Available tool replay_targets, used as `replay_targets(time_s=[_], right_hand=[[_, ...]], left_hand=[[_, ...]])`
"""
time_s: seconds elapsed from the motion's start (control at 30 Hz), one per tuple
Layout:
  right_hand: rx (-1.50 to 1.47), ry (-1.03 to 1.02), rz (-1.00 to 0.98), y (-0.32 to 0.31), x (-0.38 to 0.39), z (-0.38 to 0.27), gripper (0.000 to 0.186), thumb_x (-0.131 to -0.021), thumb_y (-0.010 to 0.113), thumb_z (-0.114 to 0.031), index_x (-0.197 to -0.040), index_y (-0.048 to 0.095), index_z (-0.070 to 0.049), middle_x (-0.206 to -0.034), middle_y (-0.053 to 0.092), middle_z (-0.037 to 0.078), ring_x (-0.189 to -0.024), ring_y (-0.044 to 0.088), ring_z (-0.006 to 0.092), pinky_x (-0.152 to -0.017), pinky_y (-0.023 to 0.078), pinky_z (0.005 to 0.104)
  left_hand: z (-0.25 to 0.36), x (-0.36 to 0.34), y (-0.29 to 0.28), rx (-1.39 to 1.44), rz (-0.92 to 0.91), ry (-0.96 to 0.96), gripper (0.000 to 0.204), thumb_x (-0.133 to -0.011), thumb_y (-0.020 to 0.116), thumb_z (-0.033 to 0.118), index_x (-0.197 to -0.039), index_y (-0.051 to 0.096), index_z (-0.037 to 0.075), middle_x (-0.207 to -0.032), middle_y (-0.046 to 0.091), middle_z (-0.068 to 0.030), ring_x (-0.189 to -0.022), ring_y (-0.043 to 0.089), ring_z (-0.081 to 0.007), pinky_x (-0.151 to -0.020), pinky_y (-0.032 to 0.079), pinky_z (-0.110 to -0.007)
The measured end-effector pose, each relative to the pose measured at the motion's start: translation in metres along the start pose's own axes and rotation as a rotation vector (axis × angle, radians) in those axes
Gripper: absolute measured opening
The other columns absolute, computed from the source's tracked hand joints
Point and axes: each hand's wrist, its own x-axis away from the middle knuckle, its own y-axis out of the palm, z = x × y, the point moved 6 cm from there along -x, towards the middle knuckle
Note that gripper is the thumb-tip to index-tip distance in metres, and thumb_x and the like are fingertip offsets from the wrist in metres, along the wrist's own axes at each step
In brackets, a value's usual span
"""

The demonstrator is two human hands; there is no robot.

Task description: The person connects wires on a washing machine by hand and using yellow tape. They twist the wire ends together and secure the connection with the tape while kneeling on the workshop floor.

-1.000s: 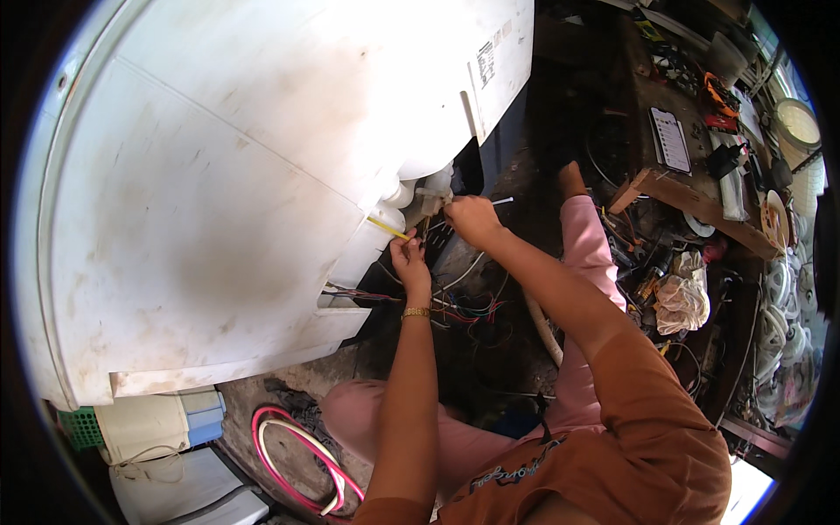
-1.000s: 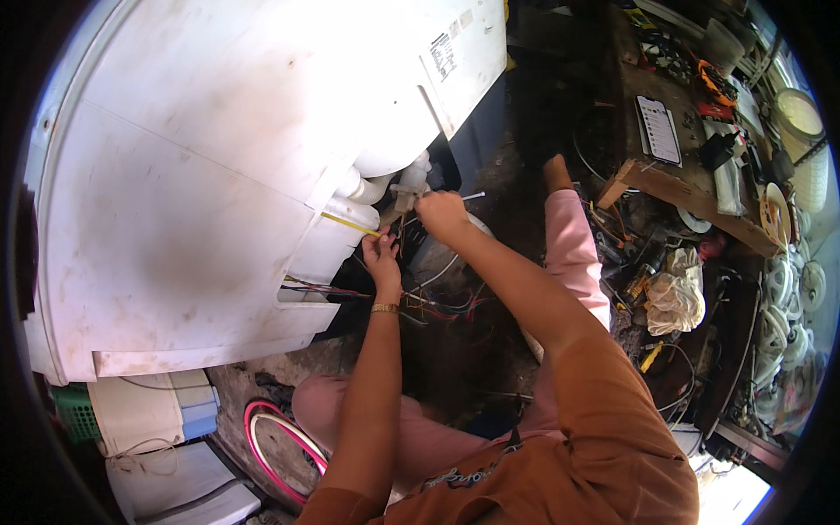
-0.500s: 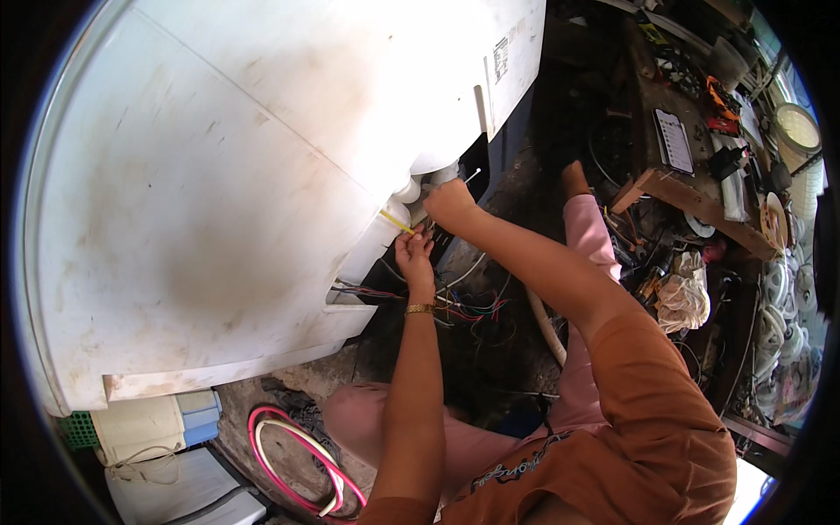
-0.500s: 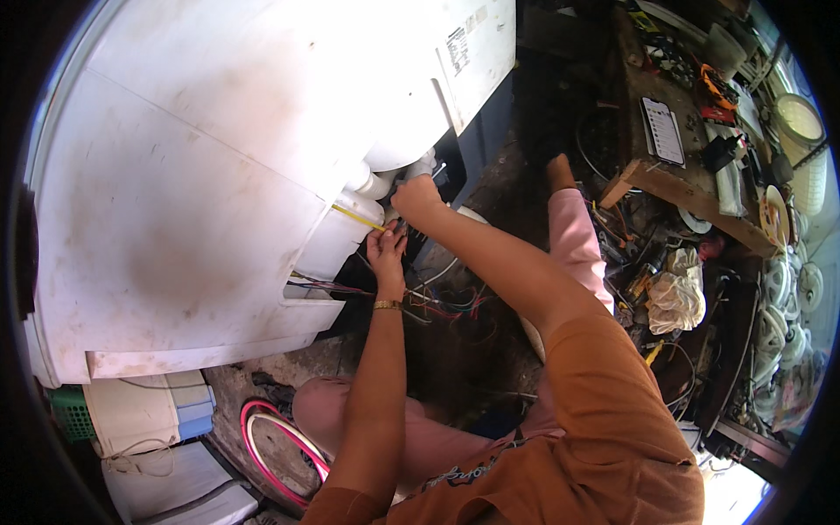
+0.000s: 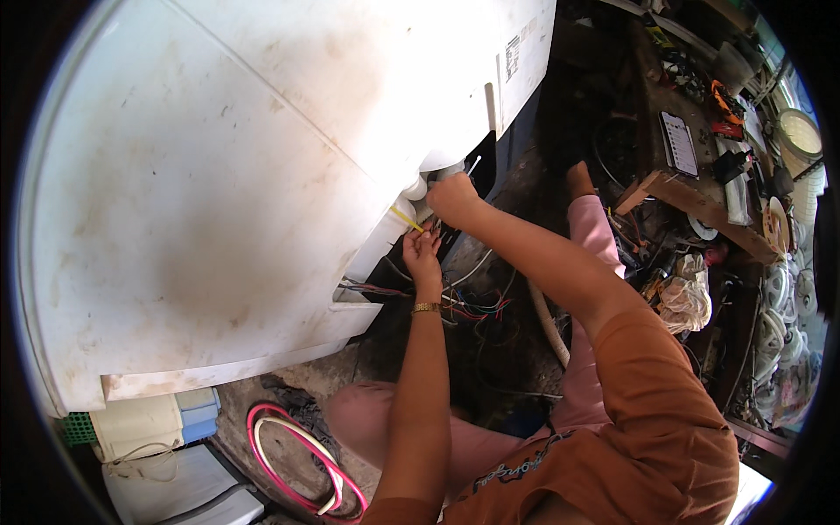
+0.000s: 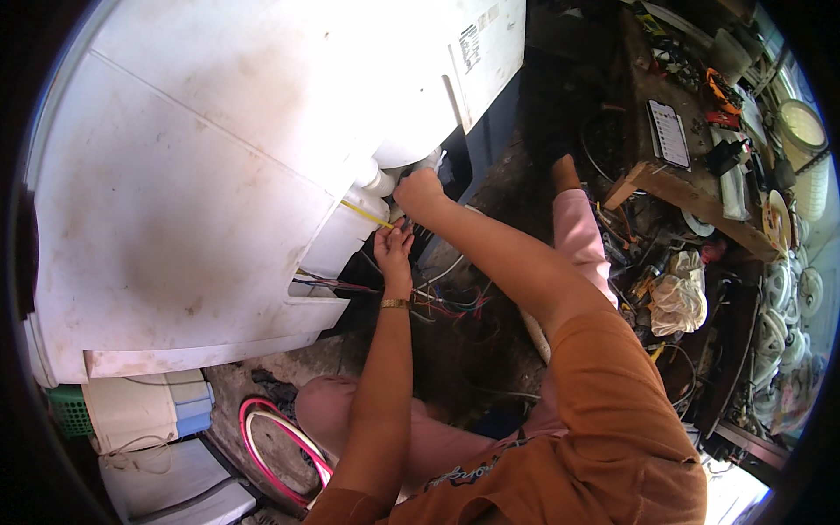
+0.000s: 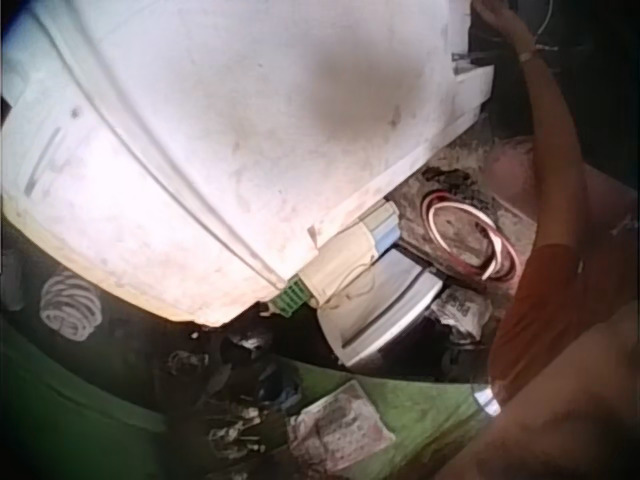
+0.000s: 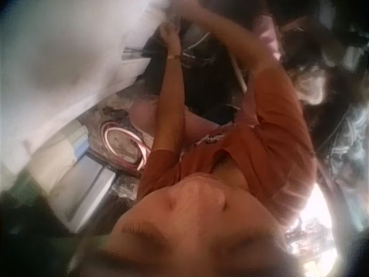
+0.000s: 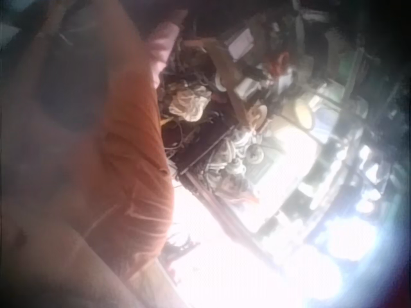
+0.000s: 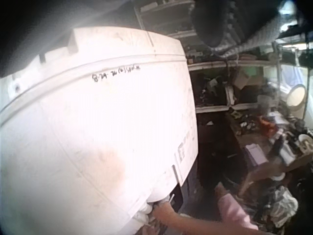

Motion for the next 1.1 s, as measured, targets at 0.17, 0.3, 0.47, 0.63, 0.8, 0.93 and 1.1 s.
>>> replay_targets(time_s=[0.17, 0.3, 0.47, 0.63, 0.8, 0.93, 1.1], right_hand=[[-0.041, 0.025, -0.069, -0.013, 0.008, -0.005, 0.015, -0.083, 0.059, -0.018, -0.088, 0.073, -0.016, -0.096, 0.070, 0.002, -0.088, 0.069, 0.0209, -0.067, 0.051, 0.0371], [0.008, -0.009, 0.027, -0.009, 0.011, -0.004, 0.011, -0.079, 0.062, -0.017, -0.082, 0.072, -0.015, -0.083, 0.071, 0.005, -0.079, 0.070, 0.0212, -0.059, 0.050, 0.0362], [0.015, 0.029, 0.023, 0.000, 0.005, -0.003, 0.012, -0.080, 0.061, -0.018, -0.084, 0.072, -0.015, -0.084, 0.071, 0.004, -0.079, 0.070, 0.0212, -0.061, 0.050, 0.0362], [-0.021, 0.050, -0.093, -0.010, 0.004, -0.007, 0.017, -0.084, 0.059, -0.018, -0.094, 0.073, -0.017, -0.097, 0.070, 0.001, -0.087, 0.069, 0.0208, -0.064, 0.050, 0.0369], [0.019, 0.064, -0.101, -0.001, 0.002, -0.004, 0.016, -0.083, 0.059, -0.019, -0.090, 0.073, -0.018, -0.096, 0.070, 0.002, -0.087, 0.069, 0.0214, -0.061, 0.049, 0.0382], [-0.012, 0.067, 0.009, 0.019, 0.000, -0.002, 0.013, -0.081, 0.059, -0.018, -0.083, 0.072, -0.015, -0.085, 0.071, 0.003, -0.078, 0.069, 0.0206, -0.063, 0.048, 0.0374], [-0.048, 0.016, -0.130, 0.030, -0.012, -0.010, 0.017, -0.083, 0.060, -0.021, -0.092, 0.074, -0.016, -0.097, 0.070, 0.002, -0.086, 0.068, 0.0202, -0.065, 0.046, 0.0407]], left_hand=[[0.003, 0.001, -0.007, -0.003, 0.031, 0.001, 0.014, -0.096, 0.054, 0.011, -0.107, 0.047, 0.005, -0.117, 0.060, -0.0110, -0.098, 0.062, -0.0193, -0.085, 0.051, -0.032], [0.002, 0.000, -0.002, -0.001, 0.032, 0.026, 0.013, -0.095, 0.055, 0.011, -0.105, 0.050, 0.004, -0.113, 0.062, -0.0081, -0.096, 0.061, -0.0160, -0.085, 0.051, -0.032], [-0.001, 0.001, 0.002, 0.025, 0.028, 0.004, 0.013, -0.095, 0.055, 0.012, -0.104, 0.050, 0.004, -0.112, 0.062, -0.0084, -0.095, 0.061, -0.0162, -0.084, 0.052, -0.032], [0.004, 0.001, -0.008, -0.030, 0.038, 0.044, 0.015, -0.095, 0.056, 0.013, -0.106, 0.049, 0.004, -0.112, 0.061, -0.0095, -0.096, 0.062, -0.0178, -0.083, 0.053, -0.033], [0.005, 0.001, -0.004, -0.025, 0.063, 0.026, 0.013, -0.095, 0.055, 0.011, -0.105, 0.051, 0.003, -0.110, 0.062, -0.0088, -0.095, 0.061, -0.0170, -0.081, 0.054, -0.033], [0.002, 0.003, 0.003, -0.026, 0.052, 0.024, 0.012, -0.096, 0.055, 0.011, -0.104, 0.051, 0.002, -0.110, 0.062, -0.0081, -0.095, 0.060, -0.0145, -0.081, 0.052, -0.031], [-0.001, -0.007, -0.009, -0.104, -0.051, 0.087, 0.013, -0.095, 0.056, 0.011, -0.104, 0.053, 0.001, -0.108, 0.061, -0.0050, -0.093, 0.055, -0.0099, -0.083, 0.044, -0.024]])
